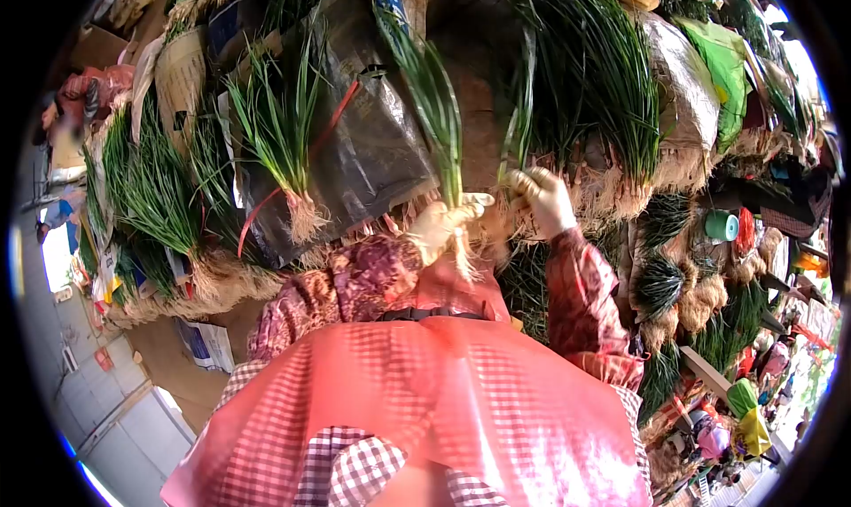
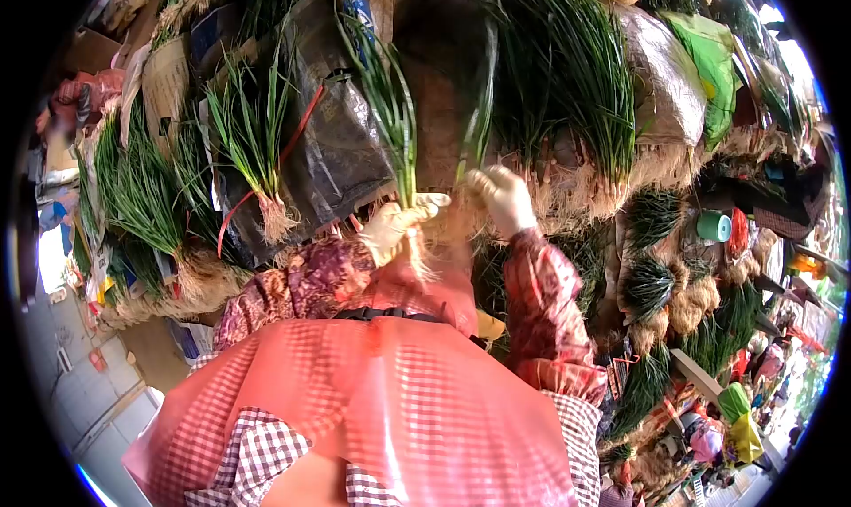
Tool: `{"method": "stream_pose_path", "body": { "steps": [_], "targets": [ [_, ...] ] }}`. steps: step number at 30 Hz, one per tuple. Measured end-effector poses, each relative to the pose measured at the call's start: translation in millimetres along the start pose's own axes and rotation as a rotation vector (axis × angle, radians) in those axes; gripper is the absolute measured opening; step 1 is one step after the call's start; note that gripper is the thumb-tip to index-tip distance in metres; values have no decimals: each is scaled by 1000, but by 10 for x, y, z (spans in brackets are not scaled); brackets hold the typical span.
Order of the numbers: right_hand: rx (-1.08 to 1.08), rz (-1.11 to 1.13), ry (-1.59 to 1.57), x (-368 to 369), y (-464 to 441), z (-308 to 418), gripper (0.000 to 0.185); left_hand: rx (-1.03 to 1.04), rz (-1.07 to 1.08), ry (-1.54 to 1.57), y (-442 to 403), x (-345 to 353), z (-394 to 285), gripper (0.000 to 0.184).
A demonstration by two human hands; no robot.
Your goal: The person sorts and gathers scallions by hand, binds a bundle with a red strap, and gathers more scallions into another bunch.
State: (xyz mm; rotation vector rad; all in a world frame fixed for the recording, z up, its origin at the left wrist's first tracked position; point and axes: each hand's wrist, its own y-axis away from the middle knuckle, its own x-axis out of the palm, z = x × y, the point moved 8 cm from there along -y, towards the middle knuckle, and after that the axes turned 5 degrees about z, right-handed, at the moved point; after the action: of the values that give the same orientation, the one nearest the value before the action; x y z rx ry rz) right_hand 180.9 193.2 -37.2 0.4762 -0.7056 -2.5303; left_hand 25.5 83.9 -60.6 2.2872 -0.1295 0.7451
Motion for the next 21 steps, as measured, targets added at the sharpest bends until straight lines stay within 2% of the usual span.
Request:
{"method": "stream_pose_path", "body": {
  "steps": [1, 3, 4, 7, 8, 11, 12, 13, 15, 16, 17, 19, 21],
  "targets": [
    [24, 86, -137, 204, 101, 15, 20, 9, -46, -165, -165, -102, 135, 29],
    [27, 89, -287, 431, 170, -8, 20, -151, -142, -339, -150, -54, 153, 26],
    [-5, 89, -187, 435, 79, -168, 19, -144, -98, -268, 113, 295, -237, 22],
    [-120, 126, 0, 475, 41, -27, 19, 5, 25, 68, -174, 209, 109, 18],
    [-232, 89, 103, 481, 30, 44, 18, -22, -13, 92, -107, 250, 58, 19],
    [-323, 43, 332, 375, 53, 157, 15, -112, 48, 2, -122, 164, -7, 22],
    [-221, 23, 260, 331, 83, 112, 12, -199, 43, 203, -104, 118, 3, 20],
    [-298, -48, 161, 311, 62, -46, 11, -158, 23, 196, -101, 98, -54, 17],
    [-338, -100, 108, 332, 175, -37, 10, -192, 137, 61, -61, 154, -56, 18],
    [-187, -99, 31, 320, 256, -156, 11, -213, 160, 27, -35, 160, -53, 18],
    [-311, -180, 172, 255, 300, -238, 12, -236, 186, -6, 10, 191, -84, 18],
    [-12, -472, -21, -340, 469, -649, 15, -210, 288, 8, 134, 169, -101, 19],
    [125, -172, 638, -472, 672, -1003, 24, -137, 271, 161, 227, -47, -86, 18]
  ]
}}
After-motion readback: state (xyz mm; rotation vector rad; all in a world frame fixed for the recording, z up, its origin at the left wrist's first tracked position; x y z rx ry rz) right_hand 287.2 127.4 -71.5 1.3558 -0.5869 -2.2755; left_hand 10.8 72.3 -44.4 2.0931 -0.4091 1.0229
